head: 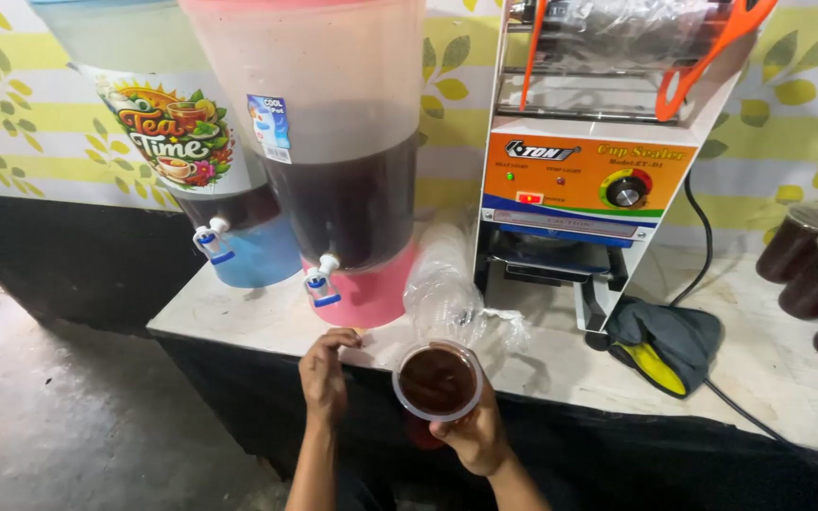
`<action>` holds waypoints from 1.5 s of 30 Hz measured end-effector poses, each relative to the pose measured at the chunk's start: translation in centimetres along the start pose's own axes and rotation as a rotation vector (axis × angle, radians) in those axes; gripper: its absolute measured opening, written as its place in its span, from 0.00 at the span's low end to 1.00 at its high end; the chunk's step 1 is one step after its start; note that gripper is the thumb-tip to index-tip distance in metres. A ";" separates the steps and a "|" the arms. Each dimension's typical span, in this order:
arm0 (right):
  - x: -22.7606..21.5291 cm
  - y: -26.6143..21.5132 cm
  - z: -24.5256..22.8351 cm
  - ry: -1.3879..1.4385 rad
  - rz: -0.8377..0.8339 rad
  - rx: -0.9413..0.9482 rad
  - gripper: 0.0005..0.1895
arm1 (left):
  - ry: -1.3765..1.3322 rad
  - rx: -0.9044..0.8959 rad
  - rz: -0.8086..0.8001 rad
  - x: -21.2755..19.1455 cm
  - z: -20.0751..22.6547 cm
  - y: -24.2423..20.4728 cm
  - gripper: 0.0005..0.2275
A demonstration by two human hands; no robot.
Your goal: Sealing a plastic tea cup using a manual cup sealing machine
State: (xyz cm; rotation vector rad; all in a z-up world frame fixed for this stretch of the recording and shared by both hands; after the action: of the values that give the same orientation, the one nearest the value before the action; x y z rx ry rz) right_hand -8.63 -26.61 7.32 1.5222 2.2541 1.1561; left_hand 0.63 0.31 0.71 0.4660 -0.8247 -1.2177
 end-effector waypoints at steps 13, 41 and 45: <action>-7.7 -2.3 -6.5 -0.229 0.150 0.003 0.54 | -0.383 -0.406 -0.023 16.7 8.5 -11.7 0.28; -22.4 -3.1 -7.8 -0.584 0.457 -0.184 0.46 | 0.291 -0.030 -0.099 26.9 4.3 -7.7 0.43; -23.4 -2.8 -7.5 -0.590 0.452 -0.205 0.44 | 0.287 -0.066 0.009 25.9 3.4 -7.5 0.49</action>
State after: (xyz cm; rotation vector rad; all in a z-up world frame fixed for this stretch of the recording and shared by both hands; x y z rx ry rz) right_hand -3.95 -50.67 4.44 2.0090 1.4146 0.8347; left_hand -3.70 -26.09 5.43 0.5674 -0.5392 -1.1345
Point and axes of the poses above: each hand's wrist, its own y-axis towards the middle knuckle, its own x-axis out of the palm, z = x × y, the point moved 1 cm from there along y, towards the middle knuckle, and after that the axes turned 9 degrees about y, right-handed, at the moved point
